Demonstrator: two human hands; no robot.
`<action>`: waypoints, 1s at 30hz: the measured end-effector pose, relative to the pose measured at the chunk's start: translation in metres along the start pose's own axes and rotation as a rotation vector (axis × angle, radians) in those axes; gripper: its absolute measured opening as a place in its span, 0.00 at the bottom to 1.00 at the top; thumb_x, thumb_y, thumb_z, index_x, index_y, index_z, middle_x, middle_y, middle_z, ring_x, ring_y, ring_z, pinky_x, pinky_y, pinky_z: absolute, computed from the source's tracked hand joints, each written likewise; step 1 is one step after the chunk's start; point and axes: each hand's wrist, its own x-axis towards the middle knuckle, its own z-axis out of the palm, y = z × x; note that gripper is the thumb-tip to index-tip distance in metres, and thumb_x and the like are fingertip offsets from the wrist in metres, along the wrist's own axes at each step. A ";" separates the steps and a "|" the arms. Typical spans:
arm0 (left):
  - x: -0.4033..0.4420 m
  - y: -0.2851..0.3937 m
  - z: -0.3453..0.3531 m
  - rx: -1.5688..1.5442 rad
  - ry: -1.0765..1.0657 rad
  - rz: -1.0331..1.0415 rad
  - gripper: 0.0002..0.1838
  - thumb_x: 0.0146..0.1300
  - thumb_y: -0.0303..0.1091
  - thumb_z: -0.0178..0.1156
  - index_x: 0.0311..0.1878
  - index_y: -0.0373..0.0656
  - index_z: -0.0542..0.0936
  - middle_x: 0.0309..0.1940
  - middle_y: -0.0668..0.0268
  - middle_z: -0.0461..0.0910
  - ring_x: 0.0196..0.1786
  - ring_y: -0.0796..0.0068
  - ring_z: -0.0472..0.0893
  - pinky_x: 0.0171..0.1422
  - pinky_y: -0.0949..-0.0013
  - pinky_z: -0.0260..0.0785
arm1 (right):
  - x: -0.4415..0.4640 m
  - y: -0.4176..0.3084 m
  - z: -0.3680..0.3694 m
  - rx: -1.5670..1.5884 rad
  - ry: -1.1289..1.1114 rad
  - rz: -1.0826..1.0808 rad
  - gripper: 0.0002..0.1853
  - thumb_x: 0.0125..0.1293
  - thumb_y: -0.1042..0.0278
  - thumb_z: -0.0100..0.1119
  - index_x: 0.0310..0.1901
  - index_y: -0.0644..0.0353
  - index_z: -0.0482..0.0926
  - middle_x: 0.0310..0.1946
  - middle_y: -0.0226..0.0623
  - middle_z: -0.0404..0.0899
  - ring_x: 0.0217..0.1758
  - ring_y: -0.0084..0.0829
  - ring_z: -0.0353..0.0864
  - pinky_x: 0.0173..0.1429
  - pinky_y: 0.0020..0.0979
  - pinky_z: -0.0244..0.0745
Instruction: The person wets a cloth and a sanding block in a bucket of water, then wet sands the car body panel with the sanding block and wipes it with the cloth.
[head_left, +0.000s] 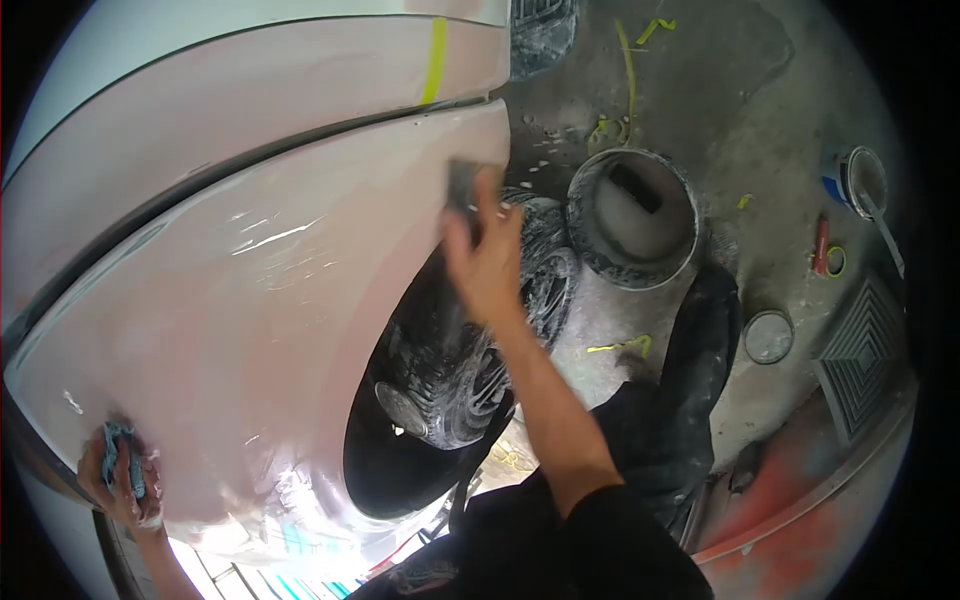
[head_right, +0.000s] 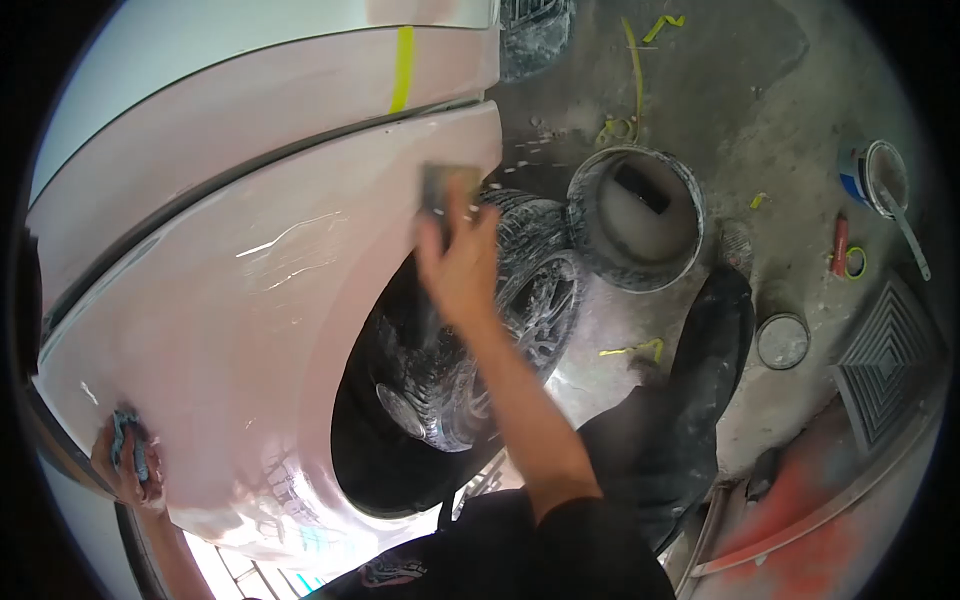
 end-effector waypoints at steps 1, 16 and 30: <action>0.004 0.002 -0.002 -0.015 -0.005 0.001 0.15 0.75 0.38 0.65 0.56 0.37 0.84 0.62 0.46 0.80 0.59 0.45 0.80 0.59 0.47 0.76 | 0.030 0.037 0.010 0.027 0.032 0.070 0.40 0.70 0.51 0.66 0.78 0.63 0.67 0.58 0.72 0.73 0.61 0.63 0.78 0.70 0.49 0.73; 0.003 0.007 -0.005 0.043 -0.002 -0.015 0.17 0.74 0.41 0.64 0.56 0.39 0.84 0.62 0.49 0.81 0.60 0.46 0.78 0.61 0.47 0.73 | 0.029 0.014 0.004 -0.026 0.058 0.144 0.35 0.73 0.48 0.61 0.77 0.54 0.69 0.50 0.68 0.75 0.55 0.64 0.76 0.63 0.52 0.74; 0.007 0.010 -0.008 0.093 0.018 0.032 0.16 0.75 0.37 0.62 0.57 0.36 0.84 0.61 0.47 0.80 0.59 0.44 0.79 0.62 0.46 0.73 | 0.042 0.026 -0.005 -0.089 -0.026 0.188 0.33 0.74 0.52 0.60 0.74 0.64 0.72 0.50 0.70 0.76 0.54 0.58 0.80 0.63 0.45 0.76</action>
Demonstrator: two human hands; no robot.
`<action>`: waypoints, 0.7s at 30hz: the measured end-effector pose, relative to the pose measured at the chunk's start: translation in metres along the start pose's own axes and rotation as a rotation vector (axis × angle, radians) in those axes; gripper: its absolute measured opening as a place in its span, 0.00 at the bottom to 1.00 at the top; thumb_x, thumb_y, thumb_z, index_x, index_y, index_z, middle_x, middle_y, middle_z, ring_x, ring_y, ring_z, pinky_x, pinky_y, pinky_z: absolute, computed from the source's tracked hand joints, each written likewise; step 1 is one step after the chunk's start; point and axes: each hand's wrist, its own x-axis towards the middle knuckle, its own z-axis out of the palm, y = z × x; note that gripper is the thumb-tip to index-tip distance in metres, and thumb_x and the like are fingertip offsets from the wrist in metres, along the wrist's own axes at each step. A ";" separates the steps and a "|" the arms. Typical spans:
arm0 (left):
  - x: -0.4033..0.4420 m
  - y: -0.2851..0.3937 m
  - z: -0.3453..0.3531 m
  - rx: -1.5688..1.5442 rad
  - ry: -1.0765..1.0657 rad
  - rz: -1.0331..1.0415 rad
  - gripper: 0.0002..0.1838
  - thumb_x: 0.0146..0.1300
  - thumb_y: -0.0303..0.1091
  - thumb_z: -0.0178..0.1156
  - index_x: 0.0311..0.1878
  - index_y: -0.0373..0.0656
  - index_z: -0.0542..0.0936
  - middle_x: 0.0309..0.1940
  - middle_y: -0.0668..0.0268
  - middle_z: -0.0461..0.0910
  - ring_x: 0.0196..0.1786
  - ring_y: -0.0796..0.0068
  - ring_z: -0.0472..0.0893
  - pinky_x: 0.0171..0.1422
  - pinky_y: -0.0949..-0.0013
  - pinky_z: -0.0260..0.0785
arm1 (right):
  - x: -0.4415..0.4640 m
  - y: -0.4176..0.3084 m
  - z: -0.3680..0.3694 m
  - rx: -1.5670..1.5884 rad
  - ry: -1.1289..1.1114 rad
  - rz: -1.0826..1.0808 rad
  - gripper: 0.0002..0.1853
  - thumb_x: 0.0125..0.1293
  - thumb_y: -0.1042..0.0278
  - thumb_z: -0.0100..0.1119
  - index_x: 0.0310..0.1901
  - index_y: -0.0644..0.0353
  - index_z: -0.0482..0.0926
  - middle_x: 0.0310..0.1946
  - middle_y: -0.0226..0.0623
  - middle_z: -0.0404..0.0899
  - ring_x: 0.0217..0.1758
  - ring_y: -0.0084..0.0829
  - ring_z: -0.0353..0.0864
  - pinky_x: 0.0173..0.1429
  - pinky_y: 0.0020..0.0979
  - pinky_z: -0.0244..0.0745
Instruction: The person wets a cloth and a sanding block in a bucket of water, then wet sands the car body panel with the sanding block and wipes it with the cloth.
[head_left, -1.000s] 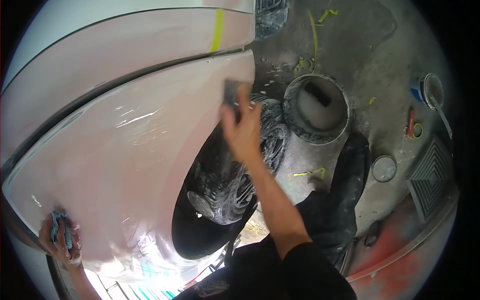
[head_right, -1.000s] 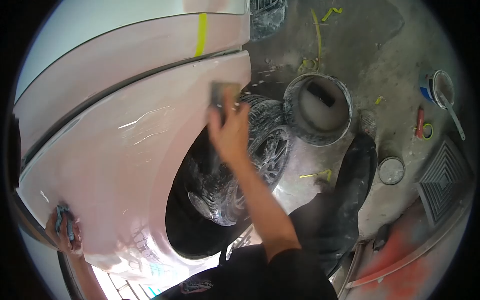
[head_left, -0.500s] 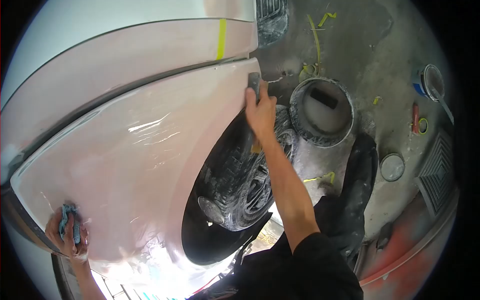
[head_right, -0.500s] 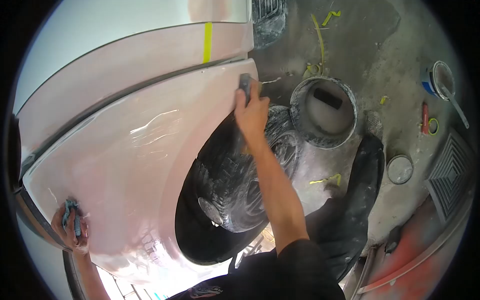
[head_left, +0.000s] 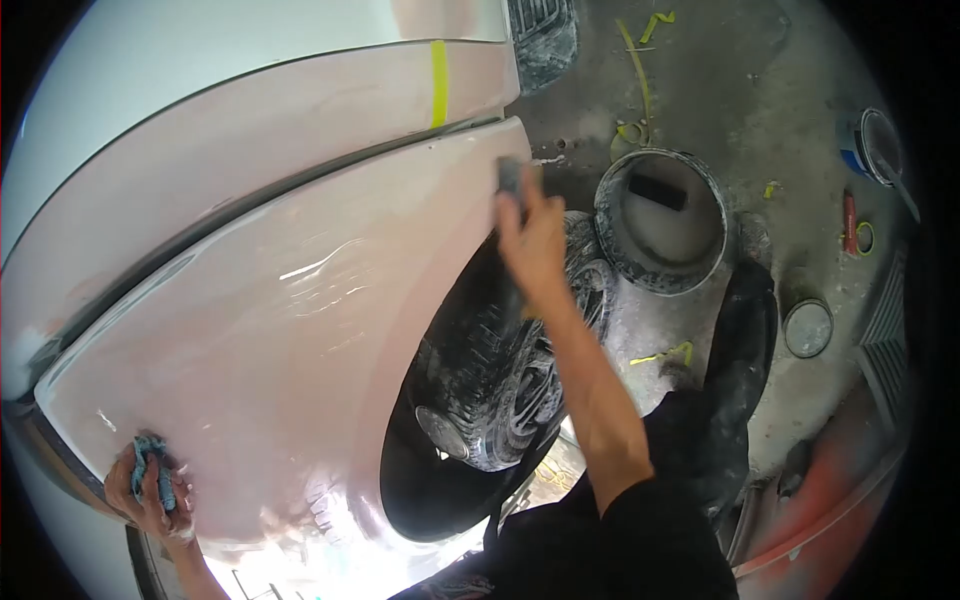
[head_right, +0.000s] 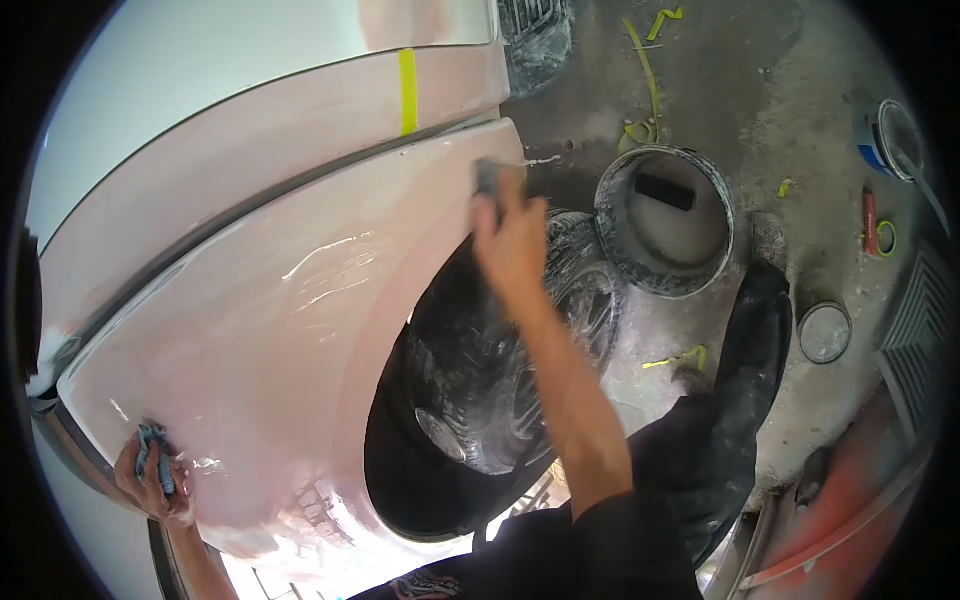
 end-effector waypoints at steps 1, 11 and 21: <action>-0.002 0.000 0.001 0.004 0.002 -0.008 0.16 0.75 0.37 0.61 0.57 0.36 0.84 0.60 0.47 0.80 0.59 0.44 0.79 0.61 0.46 0.73 | -0.040 -0.023 -0.003 0.011 0.053 -0.178 0.34 0.73 0.54 0.62 0.75 0.63 0.72 0.50 0.66 0.75 0.53 0.58 0.80 0.62 0.45 0.76; 0.002 0.000 0.001 -0.024 0.006 -0.015 0.16 0.74 0.35 0.62 0.57 0.34 0.84 0.59 0.46 0.80 0.59 0.44 0.79 0.60 0.45 0.74 | 0.050 0.024 0.019 0.063 0.094 -0.046 0.34 0.74 0.46 0.58 0.74 0.60 0.72 0.48 0.70 0.75 0.49 0.70 0.81 0.57 0.56 0.77; 0.002 0.003 0.003 0.016 0.002 -0.023 0.15 0.78 0.41 0.59 0.54 0.38 0.84 0.60 0.48 0.80 0.58 0.45 0.79 0.60 0.44 0.72 | 0.083 0.072 0.035 0.301 -0.077 0.194 0.38 0.72 0.46 0.62 0.76 0.63 0.70 0.51 0.68 0.74 0.58 0.65 0.78 0.67 0.49 0.76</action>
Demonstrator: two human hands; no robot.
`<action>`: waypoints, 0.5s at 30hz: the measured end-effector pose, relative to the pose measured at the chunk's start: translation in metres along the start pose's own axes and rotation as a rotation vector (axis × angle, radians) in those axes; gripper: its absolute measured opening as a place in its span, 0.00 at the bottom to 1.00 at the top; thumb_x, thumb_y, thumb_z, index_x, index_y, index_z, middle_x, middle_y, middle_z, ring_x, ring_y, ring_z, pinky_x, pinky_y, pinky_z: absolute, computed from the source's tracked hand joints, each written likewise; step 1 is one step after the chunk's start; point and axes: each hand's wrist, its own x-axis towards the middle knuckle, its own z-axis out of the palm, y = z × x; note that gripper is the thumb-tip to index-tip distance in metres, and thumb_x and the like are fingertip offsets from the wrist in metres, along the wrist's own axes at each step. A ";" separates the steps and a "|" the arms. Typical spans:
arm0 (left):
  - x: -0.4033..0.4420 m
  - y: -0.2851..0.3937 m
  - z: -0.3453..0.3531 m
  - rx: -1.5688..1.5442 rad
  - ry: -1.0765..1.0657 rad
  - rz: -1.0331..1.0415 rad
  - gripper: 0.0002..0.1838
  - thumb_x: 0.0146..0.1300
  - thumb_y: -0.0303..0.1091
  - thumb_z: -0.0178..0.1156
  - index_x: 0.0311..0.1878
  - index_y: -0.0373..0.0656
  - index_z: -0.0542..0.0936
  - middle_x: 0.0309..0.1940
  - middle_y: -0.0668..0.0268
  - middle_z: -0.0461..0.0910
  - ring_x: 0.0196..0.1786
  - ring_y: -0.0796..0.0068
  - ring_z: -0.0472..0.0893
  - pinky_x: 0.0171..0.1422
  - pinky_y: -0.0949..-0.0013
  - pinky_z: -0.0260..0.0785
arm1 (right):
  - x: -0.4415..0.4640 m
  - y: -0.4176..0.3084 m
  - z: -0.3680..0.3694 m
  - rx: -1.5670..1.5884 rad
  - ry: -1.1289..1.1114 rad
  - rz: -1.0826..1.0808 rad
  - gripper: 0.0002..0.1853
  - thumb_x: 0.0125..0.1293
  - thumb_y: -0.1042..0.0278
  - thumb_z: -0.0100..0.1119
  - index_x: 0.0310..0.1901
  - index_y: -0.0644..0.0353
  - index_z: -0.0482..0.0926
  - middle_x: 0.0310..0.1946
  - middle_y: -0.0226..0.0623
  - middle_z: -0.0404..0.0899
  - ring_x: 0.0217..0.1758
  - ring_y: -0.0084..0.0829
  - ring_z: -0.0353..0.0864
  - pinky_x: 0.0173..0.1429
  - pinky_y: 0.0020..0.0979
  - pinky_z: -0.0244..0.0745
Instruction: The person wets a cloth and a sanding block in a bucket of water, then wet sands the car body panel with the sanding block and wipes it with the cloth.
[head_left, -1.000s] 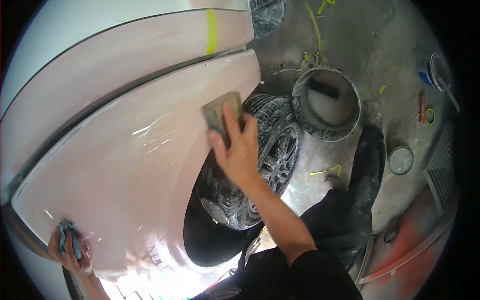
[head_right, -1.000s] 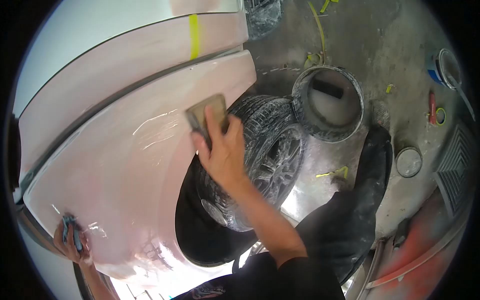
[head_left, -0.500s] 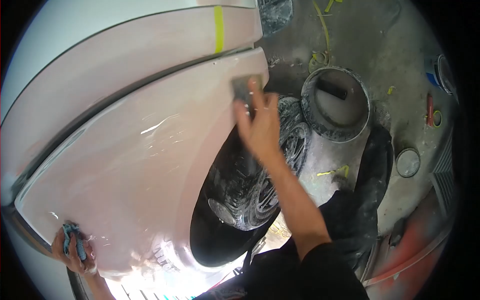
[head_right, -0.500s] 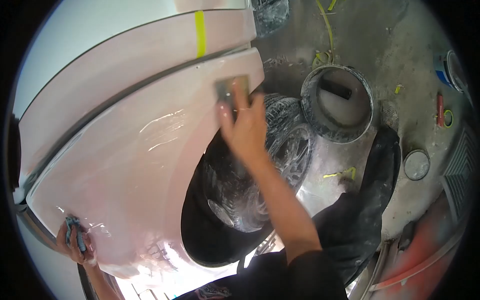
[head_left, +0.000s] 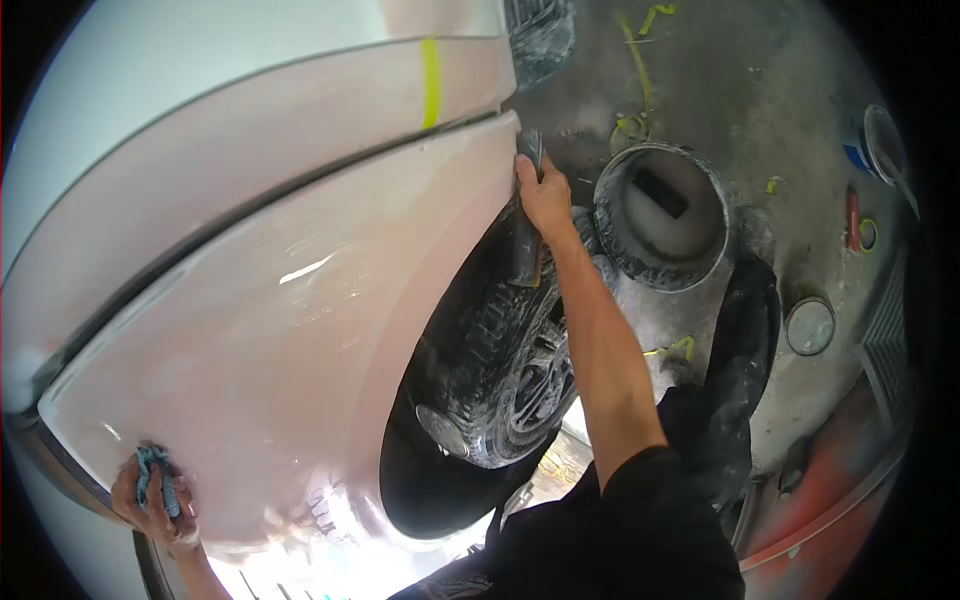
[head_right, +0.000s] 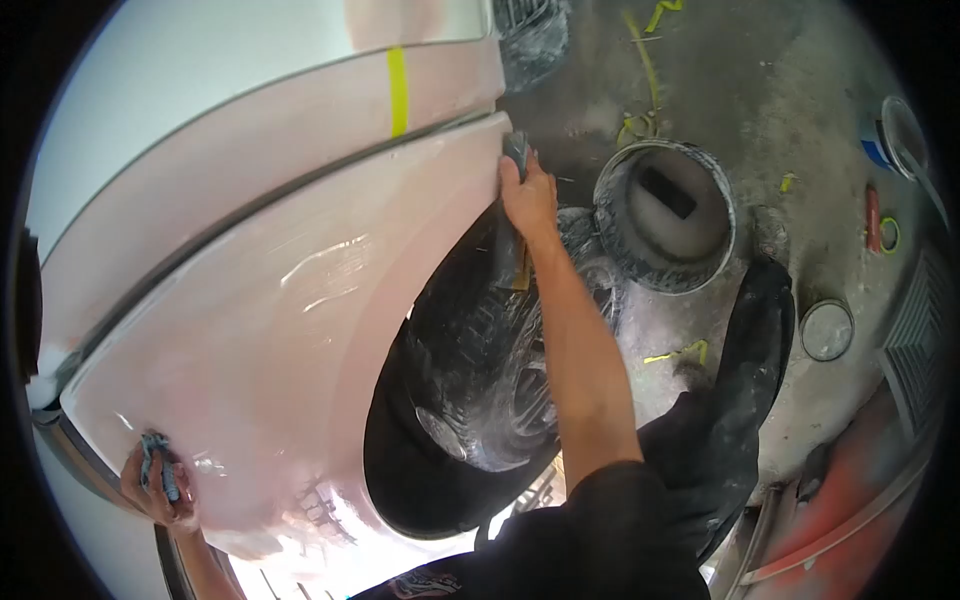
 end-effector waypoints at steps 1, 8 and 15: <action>0.005 0.000 0.001 0.001 0.010 0.013 0.15 0.78 0.40 0.59 0.54 0.37 0.84 0.60 0.48 0.80 0.59 0.45 0.78 0.60 0.44 0.72 | 0.002 0.003 -0.002 -0.018 0.015 -0.051 0.38 0.72 0.46 0.62 0.76 0.62 0.70 0.51 0.68 0.73 0.58 0.65 0.77 0.67 0.50 0.75; -0.003 0.002 -0.003 -0.040 -0.035 -0.044 0.16 0.76 0.39 0.61 0.56 0.36 0.83 0.59 0.47 0.80 0.59 0.44 0.78 0.61 0.43 0.72 | -0.163 -0.089 0.000 -0.218 0.019 -0.519 0.35 0.72 0.51 0.63 0.75 0.61 0.72 0.53 0.66 0.72 0.57 0.65 0.77 0.63 0.51 0.76; 0.004 0.002 -0.003 -0.060 -0.024 -0.006 0.17 0.76 0.37 0.60 0.57 0.33 0.83 0.59 0.44 0.79 0.60 0.45 0.78 0.61 0.46 0.75 | 0.002 0.000 0.002 -0.095 0.087 -0.188 0.37 0.74 0.43 0.57 0.75 0.61 0.72 0.50 0.69 0.74 0.53 0.68 0.80 0.64 0.52 0.76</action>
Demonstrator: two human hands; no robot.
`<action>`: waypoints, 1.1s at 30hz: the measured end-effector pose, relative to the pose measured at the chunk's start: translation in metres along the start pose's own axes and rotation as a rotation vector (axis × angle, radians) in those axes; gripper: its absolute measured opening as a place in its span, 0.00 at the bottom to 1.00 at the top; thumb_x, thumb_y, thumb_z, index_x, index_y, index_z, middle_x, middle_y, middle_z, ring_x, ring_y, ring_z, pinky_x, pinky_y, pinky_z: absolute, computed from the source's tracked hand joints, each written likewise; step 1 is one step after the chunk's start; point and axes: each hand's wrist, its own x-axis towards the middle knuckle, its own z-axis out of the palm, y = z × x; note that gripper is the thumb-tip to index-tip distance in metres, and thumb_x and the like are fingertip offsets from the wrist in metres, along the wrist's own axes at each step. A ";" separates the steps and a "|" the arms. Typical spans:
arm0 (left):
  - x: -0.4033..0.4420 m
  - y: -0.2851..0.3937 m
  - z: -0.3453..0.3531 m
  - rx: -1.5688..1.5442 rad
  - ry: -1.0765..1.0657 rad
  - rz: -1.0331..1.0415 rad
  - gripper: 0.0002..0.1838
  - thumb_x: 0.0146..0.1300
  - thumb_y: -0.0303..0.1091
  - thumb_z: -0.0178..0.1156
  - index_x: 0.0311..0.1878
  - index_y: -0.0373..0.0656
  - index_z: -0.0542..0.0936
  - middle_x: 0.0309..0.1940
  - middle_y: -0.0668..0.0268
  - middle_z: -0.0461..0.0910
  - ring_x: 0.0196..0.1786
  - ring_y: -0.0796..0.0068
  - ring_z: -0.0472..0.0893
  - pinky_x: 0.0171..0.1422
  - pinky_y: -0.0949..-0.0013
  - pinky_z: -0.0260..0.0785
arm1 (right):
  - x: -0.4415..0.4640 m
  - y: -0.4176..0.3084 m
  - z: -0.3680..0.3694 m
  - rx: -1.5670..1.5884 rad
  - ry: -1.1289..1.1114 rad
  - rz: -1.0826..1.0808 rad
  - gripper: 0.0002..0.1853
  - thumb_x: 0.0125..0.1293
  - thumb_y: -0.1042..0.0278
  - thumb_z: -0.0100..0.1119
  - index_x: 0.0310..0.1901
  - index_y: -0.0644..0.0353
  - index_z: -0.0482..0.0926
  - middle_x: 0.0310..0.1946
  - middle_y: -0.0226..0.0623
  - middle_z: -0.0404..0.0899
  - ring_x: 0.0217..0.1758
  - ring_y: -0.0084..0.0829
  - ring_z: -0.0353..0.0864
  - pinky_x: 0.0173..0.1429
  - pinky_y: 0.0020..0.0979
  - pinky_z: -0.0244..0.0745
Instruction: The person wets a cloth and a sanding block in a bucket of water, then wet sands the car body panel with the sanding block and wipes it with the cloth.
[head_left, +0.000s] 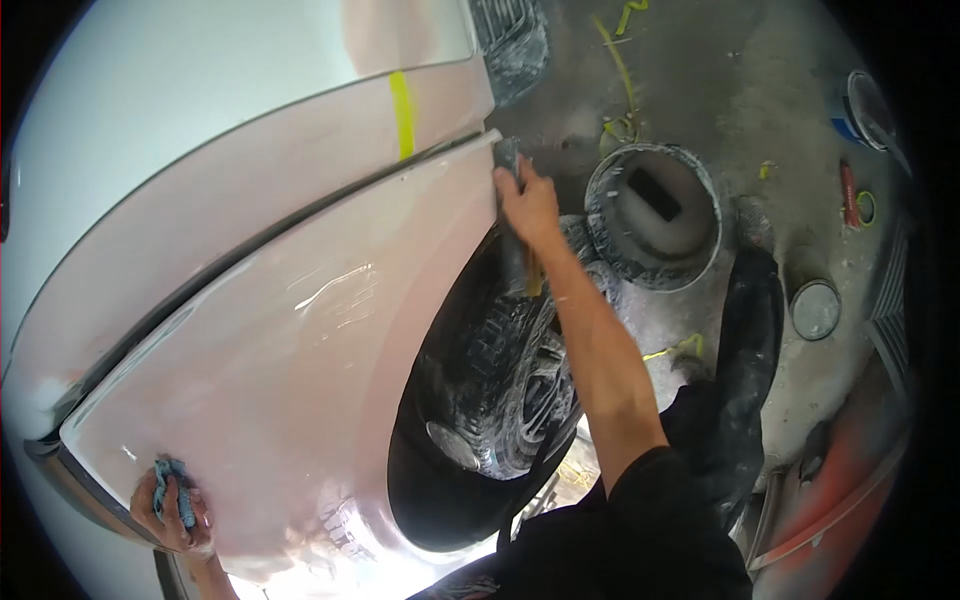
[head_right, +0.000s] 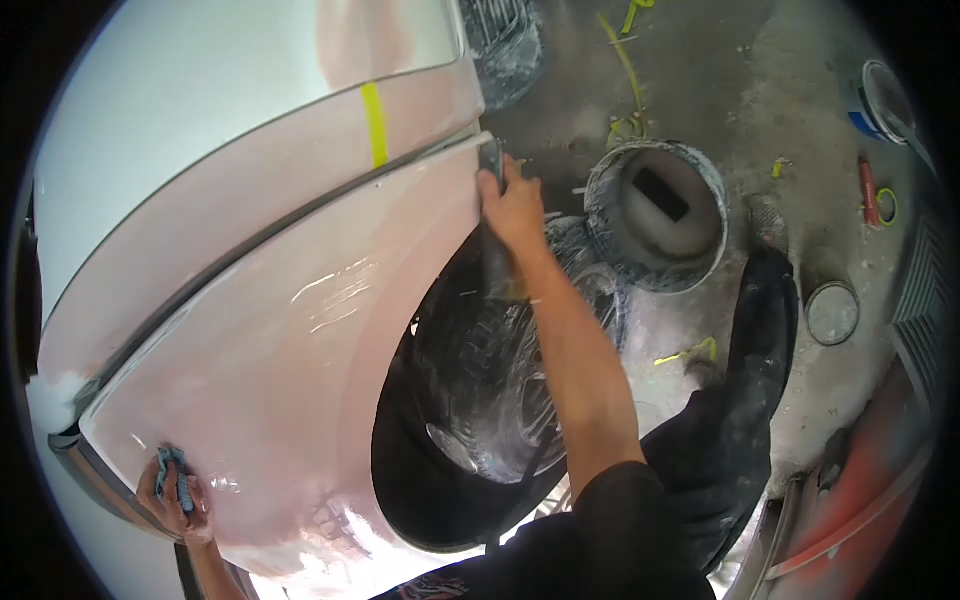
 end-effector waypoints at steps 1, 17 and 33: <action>0.001 0.002 0.000 0.026 -0.003 -0.002 0.17 0.76 0.37 0.60 0.57 0.33 0.83 0.59 0.44 0.79 0.60 0.45 0.78 0.61 0.46 0.75 | -0.026 -0.035 -0.014 -0.083 0.011 0.001 0.36 0.74 0.44 0.57 0.75 0.60 0.71 0.50 0.69 0.74 0.52 0.69 0.80 0.61 0.55 0.76; -0.003 0.003 0.002 0.077 -0.010 -0.026 0.17 0.76 0.39 0.59 0.54 0.34 0.83 0.60 0.46 0.80 0.58 0.43 0.78 0.60 0.44 0.72 | -0.103 -0.096 -0.025 -0.156 -0.017 -0.135 0.36 0.73 0.49 0.61 0.77 0.60 0.69 0.50 0.65 0.73 0.52 0.65 0.78 0.58 0.52 0.77; -0.001 0.000 0.000 0.010 -0.004 -0.033 0.16 0.74 0.34 0.60 0.58 0.34 0.83 0.60 0.45 0.79 0.61 0.43 0.78 0.65 0.46 0.71 | -0.141 -0.093 -0.029 -0.054 -0.041 -0.301 0.36 0.69 0.55 0.67 0.76 0.57 0.70 0.53 0.67 0.70 0.54 0.64 0.77 0.59 0.55 0.76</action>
